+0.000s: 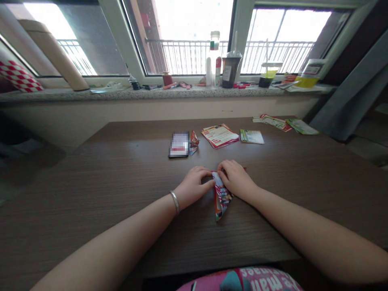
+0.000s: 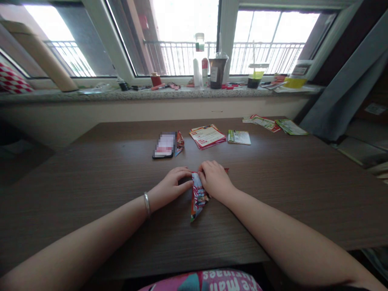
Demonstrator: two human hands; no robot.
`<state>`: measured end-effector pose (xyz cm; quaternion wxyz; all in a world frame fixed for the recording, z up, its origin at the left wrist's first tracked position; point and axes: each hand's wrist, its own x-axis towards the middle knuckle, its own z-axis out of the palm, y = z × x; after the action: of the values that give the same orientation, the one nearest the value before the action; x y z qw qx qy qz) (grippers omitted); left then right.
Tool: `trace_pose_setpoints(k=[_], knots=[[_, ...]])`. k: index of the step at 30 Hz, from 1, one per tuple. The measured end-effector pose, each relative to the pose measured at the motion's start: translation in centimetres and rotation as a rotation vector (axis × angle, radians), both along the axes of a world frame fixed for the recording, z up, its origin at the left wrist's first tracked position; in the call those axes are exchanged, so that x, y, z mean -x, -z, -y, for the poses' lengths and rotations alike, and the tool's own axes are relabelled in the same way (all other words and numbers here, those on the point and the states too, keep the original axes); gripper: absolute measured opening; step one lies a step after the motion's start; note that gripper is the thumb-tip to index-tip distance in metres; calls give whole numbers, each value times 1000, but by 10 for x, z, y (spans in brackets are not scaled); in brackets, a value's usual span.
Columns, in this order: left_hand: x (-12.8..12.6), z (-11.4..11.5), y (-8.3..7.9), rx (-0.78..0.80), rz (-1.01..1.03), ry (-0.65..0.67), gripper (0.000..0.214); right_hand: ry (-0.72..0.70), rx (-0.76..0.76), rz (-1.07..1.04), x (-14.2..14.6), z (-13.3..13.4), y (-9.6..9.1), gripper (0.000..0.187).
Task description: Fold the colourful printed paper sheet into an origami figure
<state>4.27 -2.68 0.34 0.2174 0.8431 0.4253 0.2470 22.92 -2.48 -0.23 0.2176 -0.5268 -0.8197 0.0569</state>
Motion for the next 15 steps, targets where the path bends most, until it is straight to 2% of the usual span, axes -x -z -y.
trace_pose_setpoints(k=[5,11,15], knots=[[-4,3,-3,94,74,-100,18,-1,-19,-142,1,3,-3,8],[-6,10,-11,271,180,-189,13,-82,12,-375,3,11,-9,7],[-7,13,-12,251,265,-236,11,-89,72,-470,0,11,-11,4]])
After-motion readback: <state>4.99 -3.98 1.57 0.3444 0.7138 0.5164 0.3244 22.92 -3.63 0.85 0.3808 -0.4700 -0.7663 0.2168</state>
